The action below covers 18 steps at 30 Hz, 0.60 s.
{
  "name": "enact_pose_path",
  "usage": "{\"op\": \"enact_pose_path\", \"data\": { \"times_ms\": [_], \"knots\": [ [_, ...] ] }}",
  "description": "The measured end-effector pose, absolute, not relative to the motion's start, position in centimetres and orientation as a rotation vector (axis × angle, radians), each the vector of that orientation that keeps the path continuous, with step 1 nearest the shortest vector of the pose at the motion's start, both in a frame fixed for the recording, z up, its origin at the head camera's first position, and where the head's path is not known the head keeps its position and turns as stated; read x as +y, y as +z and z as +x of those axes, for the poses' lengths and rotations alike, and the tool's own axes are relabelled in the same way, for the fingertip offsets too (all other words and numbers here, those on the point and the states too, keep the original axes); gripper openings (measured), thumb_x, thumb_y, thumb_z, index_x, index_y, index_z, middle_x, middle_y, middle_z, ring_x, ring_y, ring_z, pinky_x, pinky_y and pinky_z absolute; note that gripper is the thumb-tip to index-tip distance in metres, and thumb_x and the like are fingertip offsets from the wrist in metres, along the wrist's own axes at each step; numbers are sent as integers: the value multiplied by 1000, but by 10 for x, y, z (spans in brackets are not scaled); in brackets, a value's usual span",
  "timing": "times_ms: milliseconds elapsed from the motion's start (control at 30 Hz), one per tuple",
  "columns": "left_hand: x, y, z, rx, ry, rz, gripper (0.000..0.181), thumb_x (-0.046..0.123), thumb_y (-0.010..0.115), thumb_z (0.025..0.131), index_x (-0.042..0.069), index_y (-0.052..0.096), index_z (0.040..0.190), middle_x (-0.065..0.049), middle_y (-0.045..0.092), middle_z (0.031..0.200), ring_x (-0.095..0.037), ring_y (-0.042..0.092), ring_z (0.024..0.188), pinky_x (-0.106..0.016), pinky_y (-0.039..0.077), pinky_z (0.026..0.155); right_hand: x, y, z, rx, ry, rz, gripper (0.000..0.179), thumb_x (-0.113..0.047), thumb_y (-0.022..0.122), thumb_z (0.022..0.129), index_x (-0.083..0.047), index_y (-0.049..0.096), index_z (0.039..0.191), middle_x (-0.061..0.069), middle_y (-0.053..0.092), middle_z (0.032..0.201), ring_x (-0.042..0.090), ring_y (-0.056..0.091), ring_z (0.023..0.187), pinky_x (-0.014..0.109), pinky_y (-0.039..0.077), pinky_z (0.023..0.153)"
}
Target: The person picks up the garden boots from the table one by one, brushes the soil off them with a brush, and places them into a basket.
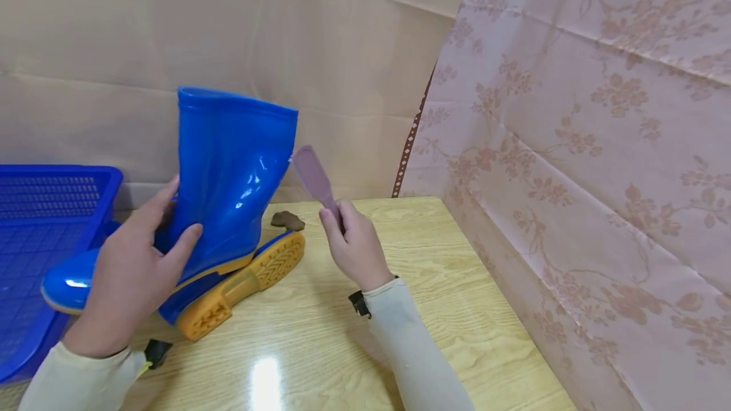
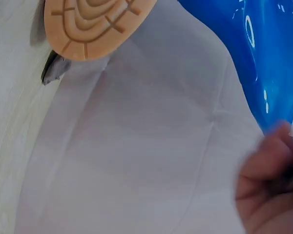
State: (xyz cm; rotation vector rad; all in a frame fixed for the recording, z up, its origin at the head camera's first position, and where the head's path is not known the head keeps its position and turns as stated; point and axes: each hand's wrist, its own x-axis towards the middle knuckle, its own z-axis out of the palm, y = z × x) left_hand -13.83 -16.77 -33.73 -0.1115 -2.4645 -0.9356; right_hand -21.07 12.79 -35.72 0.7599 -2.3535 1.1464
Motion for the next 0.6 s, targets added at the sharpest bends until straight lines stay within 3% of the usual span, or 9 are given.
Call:
{"op": "enact_pose_path", "data": {
  "times_ms": [200,400,600],
  "knots": [
    [-168,-336,-137,-2473,-944,-135,80,22,70,101,28,23,165,-31,52,148,-61,54,123,-79,46,84,128,-358,-214,-2038,1121,835,47,-45,41,111,-4,56,92,1,44,65,7,36,54,25,31,46],
    [-170,-337,-138,-2492,-938,-118,78,28,68,102,23,24,166,-35,54,142,-62,56,119,-79,46,82,128,-361,-216,-2059,1114,798,26,-22,46,111,-1,59,105,2,48,70,8,39,56,25,33,49],
    [-172,-336,-139,-2542,-945,-55,75,35,64,103,15,26,165,-36,55,140,-62,56,118,-80,46,84,129,-366,-218,-2003,1129,793,17,-11,49,105,0,60,99,1,46,63,6,35,51,22,29,44]
  ]
}}
